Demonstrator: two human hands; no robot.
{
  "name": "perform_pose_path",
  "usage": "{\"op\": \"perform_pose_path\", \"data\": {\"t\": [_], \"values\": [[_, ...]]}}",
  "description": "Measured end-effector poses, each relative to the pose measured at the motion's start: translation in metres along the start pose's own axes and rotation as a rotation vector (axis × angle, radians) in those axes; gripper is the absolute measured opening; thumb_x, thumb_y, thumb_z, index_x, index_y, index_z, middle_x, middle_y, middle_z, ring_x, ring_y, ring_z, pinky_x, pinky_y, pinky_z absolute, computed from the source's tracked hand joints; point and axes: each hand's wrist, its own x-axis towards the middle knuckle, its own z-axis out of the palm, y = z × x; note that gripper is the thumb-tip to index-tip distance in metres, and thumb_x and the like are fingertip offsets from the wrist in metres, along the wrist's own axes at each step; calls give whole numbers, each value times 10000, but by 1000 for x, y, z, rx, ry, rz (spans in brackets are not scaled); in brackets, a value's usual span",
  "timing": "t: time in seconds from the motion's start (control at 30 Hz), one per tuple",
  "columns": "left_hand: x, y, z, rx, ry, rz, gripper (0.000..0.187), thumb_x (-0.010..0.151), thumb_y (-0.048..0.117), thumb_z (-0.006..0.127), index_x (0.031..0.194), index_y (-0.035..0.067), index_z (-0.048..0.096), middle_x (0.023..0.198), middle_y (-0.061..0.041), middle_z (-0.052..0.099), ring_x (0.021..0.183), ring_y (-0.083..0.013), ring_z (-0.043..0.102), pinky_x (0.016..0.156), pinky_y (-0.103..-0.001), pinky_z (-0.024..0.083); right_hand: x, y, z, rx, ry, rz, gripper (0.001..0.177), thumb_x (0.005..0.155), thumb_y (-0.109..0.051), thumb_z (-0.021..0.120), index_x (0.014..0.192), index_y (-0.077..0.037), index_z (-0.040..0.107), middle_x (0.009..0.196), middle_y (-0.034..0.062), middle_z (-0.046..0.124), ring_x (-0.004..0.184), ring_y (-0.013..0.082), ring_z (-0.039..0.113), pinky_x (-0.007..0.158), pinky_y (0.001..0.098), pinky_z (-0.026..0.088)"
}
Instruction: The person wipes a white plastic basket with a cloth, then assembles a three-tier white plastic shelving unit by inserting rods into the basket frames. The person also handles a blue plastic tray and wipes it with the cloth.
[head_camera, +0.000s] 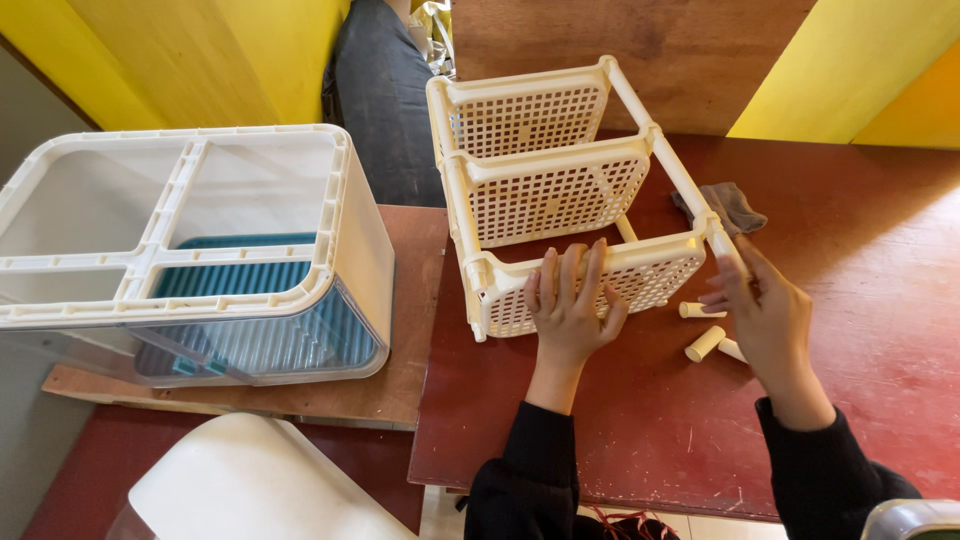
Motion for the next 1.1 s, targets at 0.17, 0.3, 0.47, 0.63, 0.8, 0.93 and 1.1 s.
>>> {"op": "perform_pose_path", "data": {"t": [0.17,0.3,0.47,0.63,0.8,0.93,1.1], "values": [[-6,1,9,78,-7,16,559,889,414,560,1413,239,648,1346,-55,578,1391,-297,424,1259,-464,127,-23,-14,6,-488,232,-507,350,1077,-195,710,1284,83,660,999,216,720,876,241,729,735,328,593],[-8,3,7,-25,-59,-28,559,885,446,566,1386,216,658,1324,-54,584,1374,-299,435,1259,-460,124,-16,-8,-1,-338,72,-213,296,1103,-198,648,1222,71,677,901,168,726,740,210,733,611,323,569],[-7,2,6,-87,-43,-35,571,865,468,562,1368,216,662,1311,-59,581,1360,-309,429,1250,-460,116,12,25,-7,276,-86,219,448,1134,-341,549,983,71,641,742,136,687,597,198,687,537,319,555],[-6,2,5,-28,-36,-21,548,876,447,554,1368,232,668,1320,-47,580,1371,-294,424,1260,-451,113,13,31,-11,300,-155,173,487,1175,-392,503,1054,53,661,735,112,700,579,184,708,498,308,564],[-6,1,7,9,-27,3,536,881,426,547,1365,230,666,1322,-50,577,1383,-297,417,1268,-457,104,-7,2,1,-365,135,-320,360,1100,-274,636,1143,83,650,830,141,697,693,199,708,604,325,548],[-7,1,7,-24,-40,-12,546,878,427,545,1375,233,665,1322,-39,576,1393,-291,412,1267,-452,93,2,-5,2,-6,-45,29,410,1131,-320,494,1061,56,641,742,149,662,628,199,670,548,325,542],[-7,-1,4,13,-42,12,581,894,407,535,1443,246,638,1389,-32,575,1448,-294,363,1284,-442,74,23,35,-10,410,-228,319,623,1149,-419,285,914,43,630,673,170,614,534,227,608,499,358,511]]}}
